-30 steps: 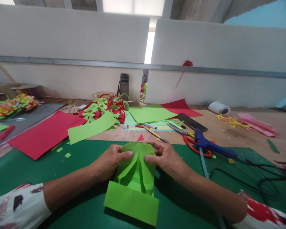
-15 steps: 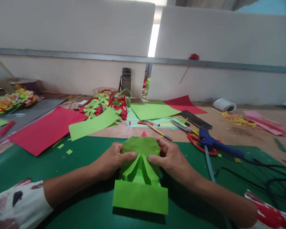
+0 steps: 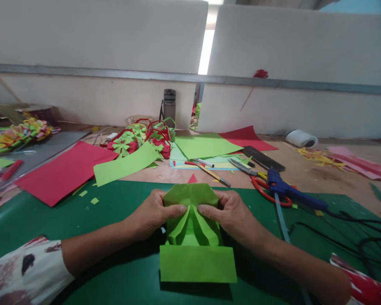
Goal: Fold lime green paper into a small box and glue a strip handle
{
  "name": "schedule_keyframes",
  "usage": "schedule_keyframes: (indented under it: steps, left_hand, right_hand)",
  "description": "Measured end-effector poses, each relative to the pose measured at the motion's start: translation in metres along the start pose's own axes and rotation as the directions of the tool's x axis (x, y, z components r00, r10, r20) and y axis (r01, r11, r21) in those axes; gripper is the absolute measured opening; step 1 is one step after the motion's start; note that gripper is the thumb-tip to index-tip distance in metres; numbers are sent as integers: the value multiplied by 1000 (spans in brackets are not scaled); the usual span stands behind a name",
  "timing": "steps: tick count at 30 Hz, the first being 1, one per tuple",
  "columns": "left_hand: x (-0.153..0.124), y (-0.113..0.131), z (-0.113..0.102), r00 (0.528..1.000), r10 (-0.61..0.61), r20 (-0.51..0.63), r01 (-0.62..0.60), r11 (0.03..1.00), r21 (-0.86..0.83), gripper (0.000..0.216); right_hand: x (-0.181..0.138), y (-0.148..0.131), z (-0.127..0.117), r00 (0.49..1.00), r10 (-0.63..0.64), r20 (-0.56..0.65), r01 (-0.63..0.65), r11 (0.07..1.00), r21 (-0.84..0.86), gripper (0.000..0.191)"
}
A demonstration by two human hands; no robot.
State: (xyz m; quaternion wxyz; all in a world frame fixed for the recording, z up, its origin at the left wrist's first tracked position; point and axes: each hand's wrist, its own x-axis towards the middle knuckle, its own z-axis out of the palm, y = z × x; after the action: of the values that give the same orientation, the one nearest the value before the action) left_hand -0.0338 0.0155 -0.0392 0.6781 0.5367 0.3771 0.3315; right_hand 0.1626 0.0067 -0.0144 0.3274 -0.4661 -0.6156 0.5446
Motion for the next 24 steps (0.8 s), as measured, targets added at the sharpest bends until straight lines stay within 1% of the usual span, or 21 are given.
schedule_keyframes:
  steps: [2, 6, 9, 12, 14, 16, 20, 24]
  left_hand:
    - [1, -2, -2, 1000, 19, 23, -18, 1000, -7, 24]
    - [2, -5, -6, 998, 32, 62, -31, 999, -26, 37]
    - [0, -1, -5, 995, 34, 96, -35, 999, 9, 38]
    - [-3, 6, 0, 994, 44, 100, -54, 994, 94, 44]
    - [-3, 9, 2, 995, 59, 77, -69, 989, 134, 46]
    - [-2, 11, 2, 997, 62, 53, -69, 989, 131, 44]
    - [1, 7, -4, 997, 39, 68, -39, 999, 6, 41]
    - [1, 1, -11, 994, 30, 105, -20, 995, -96, 39]
  right_hand:
    - [1, 1, -3, 999, -29, -25, 31, 998, 57, 13]
    - [3, 2, -10, 992, -85, -88, 97, 986, 137, 23]
    - [4, 1, -13, 984, -79, -158, 100, 986, 130, 28]
    - [3, -1, -12, 977, -62, -204, 83, 992, 100, 29]
    - [3, -1, -11, 980, -48, -194, 69, 992, 103, 32]
    - [4, 1, -10, 986, -14, -166, 33, 993, 115, 35]
    - [6, 9, -10, 992, 58, -114, -42, 989, 142, 38]
    - [7, 13, -14, 992, 16, -124, 5, 985, 171, 37]
